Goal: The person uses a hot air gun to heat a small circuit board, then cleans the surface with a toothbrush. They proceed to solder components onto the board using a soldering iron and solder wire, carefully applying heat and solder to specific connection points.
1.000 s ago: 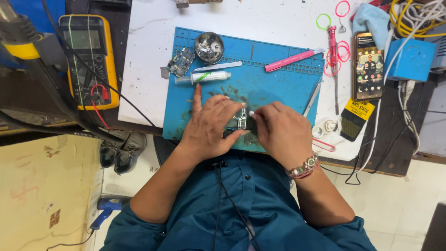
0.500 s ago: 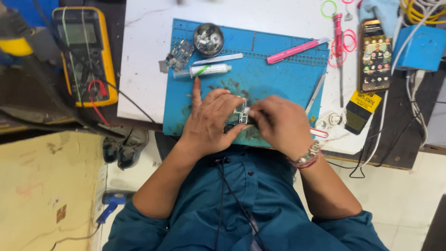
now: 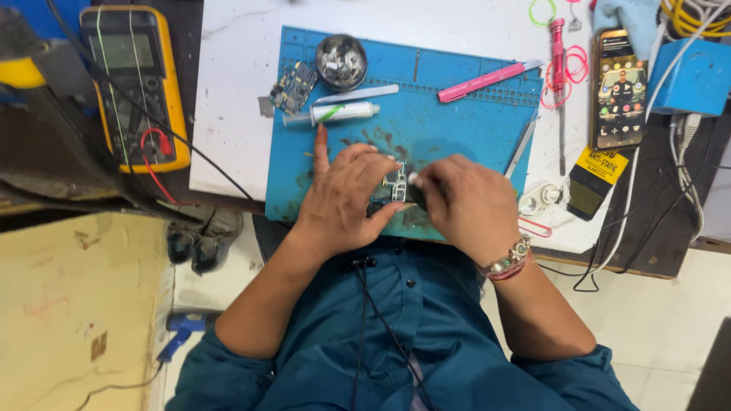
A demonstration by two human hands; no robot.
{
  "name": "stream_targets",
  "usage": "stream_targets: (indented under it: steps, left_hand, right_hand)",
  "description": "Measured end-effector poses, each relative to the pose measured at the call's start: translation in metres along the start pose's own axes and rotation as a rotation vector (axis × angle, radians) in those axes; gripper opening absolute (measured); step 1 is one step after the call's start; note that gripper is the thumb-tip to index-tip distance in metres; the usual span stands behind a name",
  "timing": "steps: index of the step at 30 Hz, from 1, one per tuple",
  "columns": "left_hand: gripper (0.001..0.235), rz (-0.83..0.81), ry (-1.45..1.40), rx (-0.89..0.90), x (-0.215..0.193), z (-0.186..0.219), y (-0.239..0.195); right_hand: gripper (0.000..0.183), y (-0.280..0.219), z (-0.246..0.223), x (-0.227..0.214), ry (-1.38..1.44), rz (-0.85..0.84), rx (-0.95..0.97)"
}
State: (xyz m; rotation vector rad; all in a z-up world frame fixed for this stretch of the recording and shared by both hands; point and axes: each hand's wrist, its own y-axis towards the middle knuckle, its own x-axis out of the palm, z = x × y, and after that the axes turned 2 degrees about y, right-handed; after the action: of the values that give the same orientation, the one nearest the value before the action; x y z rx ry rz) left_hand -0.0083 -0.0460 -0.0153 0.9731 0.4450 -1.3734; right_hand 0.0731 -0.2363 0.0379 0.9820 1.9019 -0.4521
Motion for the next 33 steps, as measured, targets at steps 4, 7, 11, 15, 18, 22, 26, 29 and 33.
stream_targets:
  steps: [4,7,11,15,18,22,26,29,33]
  left_hand:
    - [0.056,0.005,-0.002,0.004,0.001,0.0,0.001]
    - [0.059,0.007,0.018,-0.007,0.001,0.0,-0.005]
    - [0.073,-0.003,0.06,0.021,0.0,0.002,0.0]
    - [0.081,0.021,0.06,-0.021,-0.004,0.003,0.001]
    - [0.086,0.079,0.076,-0.116,-0.004,0.006,0.001]
    - [0.081,0.163,0.1,-0.215,-0.01,-0.002,0.005]
    - [0.058,0.221,0.131,-0.178,-0.028,-0.024,0.014]
    - [0.047,0.303,0.482,-0.214,-0.062,-0.06,0.019]
    - [0.04,0.387,0.959,-0.326,-0.127,-0.134,0.025]
  right_hand:
    - [0.009,0.001,0.003,-0.001,0.072,-0.078,-0.084]
    - [0.007,-0.001,0.009,-0.006,-0.195,0.075,-0.075]
    - [0.016,0.013,0.022,-0.011,-0.178,0.335,-0.229]
    - [0.018,-0.002,0.036,-0.009,0.056,0.446,-0.226]
    - [0.013,-0.024,0.058,-0.003,0.302,0.538,-0.104]
    - [0.01,-0.055,0.082,-0.003,0.389,0.635,0.033]
    - [0.009,-0.072,0.089,-0.002,0.265,0.655,0.044]
    - [0.01,-0.076,0.088,0.0,0.193,0.652,0.022]
    - [0.012,-0.074,0.084,0.004,0.159,0.633,-0.011]
